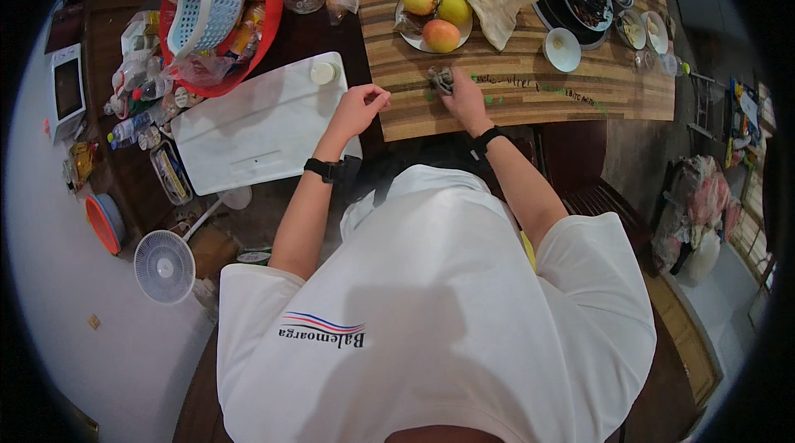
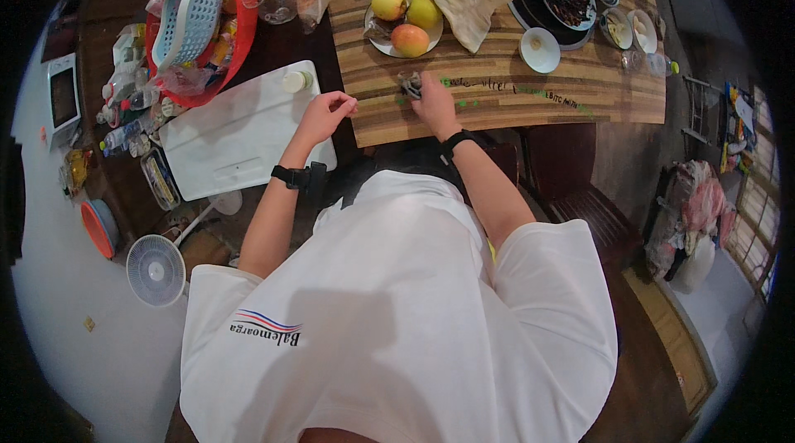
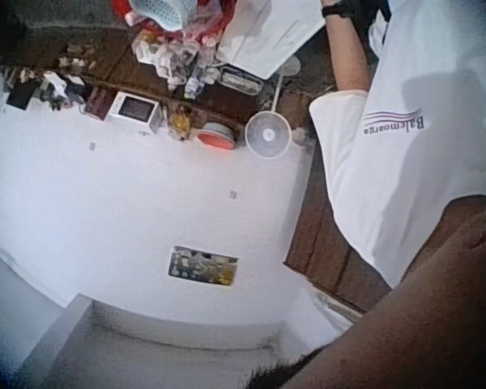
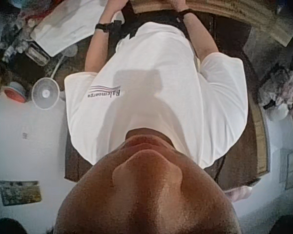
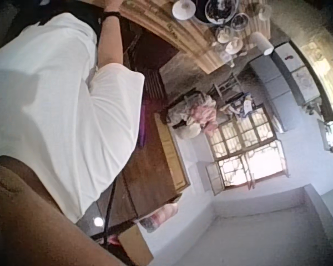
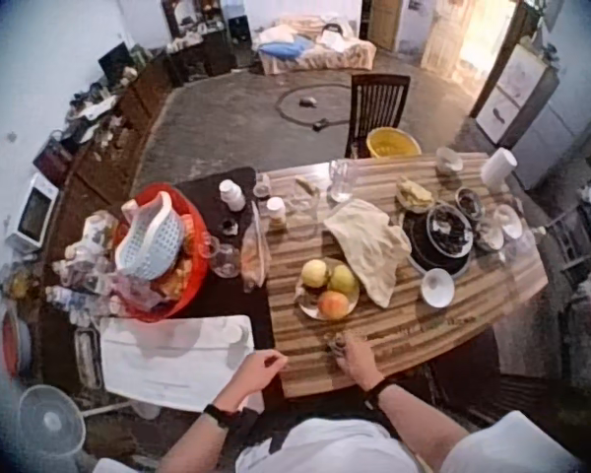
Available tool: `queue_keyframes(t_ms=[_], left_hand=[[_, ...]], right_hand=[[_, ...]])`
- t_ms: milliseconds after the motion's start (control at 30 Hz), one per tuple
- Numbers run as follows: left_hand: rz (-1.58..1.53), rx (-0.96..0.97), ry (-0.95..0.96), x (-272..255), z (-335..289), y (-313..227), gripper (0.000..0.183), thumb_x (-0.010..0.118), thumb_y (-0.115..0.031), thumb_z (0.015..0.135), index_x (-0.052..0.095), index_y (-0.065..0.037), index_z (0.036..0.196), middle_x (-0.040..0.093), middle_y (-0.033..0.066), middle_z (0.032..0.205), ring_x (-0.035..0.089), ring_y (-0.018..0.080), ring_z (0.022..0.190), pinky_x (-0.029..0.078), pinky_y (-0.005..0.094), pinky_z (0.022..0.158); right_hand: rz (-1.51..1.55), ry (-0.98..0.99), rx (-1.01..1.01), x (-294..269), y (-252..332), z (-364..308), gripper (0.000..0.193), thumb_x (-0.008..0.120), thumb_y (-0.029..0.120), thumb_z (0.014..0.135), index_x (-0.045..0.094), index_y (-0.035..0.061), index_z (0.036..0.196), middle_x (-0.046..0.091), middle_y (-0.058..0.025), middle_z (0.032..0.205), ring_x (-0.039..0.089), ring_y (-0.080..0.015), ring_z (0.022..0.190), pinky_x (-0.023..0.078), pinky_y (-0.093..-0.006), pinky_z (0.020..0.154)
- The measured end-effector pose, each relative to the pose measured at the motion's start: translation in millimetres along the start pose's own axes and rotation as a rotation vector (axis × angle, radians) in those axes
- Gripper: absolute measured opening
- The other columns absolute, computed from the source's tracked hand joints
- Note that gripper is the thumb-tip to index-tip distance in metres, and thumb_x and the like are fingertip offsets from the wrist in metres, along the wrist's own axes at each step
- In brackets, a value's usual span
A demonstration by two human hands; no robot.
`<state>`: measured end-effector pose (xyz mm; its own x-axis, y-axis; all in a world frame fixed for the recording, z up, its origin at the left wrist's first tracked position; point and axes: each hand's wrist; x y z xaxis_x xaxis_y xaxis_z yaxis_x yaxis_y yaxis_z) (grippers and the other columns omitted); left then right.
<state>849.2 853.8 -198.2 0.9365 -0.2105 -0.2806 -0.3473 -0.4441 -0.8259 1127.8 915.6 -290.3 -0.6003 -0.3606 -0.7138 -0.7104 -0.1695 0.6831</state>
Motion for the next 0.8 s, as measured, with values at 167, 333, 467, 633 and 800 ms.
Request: queue_keyframes(t_ms=[167,333,467,633,800], left_hand=[[-0.066,-0.015,-0.037,-5.8,-3.1,16.7,0.028,0.067,-0.025,0.104,0.073,0.003,0.103,0.078,0.0076,0.092,0.074,0.0152,0.087,0.057,0.0298,0.082],[-0.074,-0.045,-0.044,-10.8,-10.9,17.1,0.026,0.065,-0.023,0.106,0.073,0.002,0.109,0.077,0.0070,0.097,0.071,0.0142,0.087,0.057,0.0294,0.083],[-0.173,-0.034,-0.064,-11.3,-15.2,16.1,0.027,0.063,-0.024,0.108,0.073,0.001,0.109,0.077,0.0064,0.097,0.071,0.0134,0.088,0.055,0.0282,0.082],[-0.223,-0.059,-0.089,-10.8,-20.4,6.6,0.027,0.063,-0.022,0.107,0.072,0.004,0.107,0.076,0.0078,0.095,0.072,0.0150,0.090,0.057,0.0292,0.085],[-0.246,-0.042,-0.079,-11.8,-25.3,9.6,0.027,0.062,-0.026,0.108,0.073,-0.001,0.110,0.076,0.0040,0.099,0.069,0.0122,0.090,0.053,0.0262,0.081]], right_hand=[[0.031,0.119,-0.057,24.7,42.9,12.7,0.050,0.079,0.011,0.079,0.052,0.0045,0.120,0.067,-0.0230,0.111,0.065,-0.0464,0.106,0.054,-0.0535,0.087],[0.063,0.139,-0.113,43.6,70.0,23.6,0.046,0.079,0.008,0.077,0.052,0.0043,0.114,0.067,-0.0218,0.112,0.065,-0.0461,0.106,0.054,-0.0527,0.089],[0.061,0.135,-0.142,60.7,80.1,27.6,0.042,0.078,0.010,0.078,0.051,0.0033,0.109,0.066,-0.0226,0.108,0.065,-0.0467,0.103,0.054,-0.0539,0.086],[0.212,0.191,-0.274,85.2,94.7,33.4,0.039,0.077,0.016,0.081,0.050,0.0026,0.107,0.066,-0.0248,0.103,0.064,-0.0483,0.100,0.053,-0.0564,0.082],[0.262,0.212,-0.215,93.2,102.9,46.4,0.043,0.079,0.022,0.084,0.055,0.0001,0.112,0.069,-0.0277,0.104,0.065,-0.0500,0.101,0.053,-0.0564,0.084]])
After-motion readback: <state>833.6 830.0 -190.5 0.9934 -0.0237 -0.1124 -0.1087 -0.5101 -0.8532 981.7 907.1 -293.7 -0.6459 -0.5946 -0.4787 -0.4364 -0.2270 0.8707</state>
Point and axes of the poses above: each hand's wrist, its own z-axis towards the middle knuckle, its own x-axis out of the palm, y = z × x
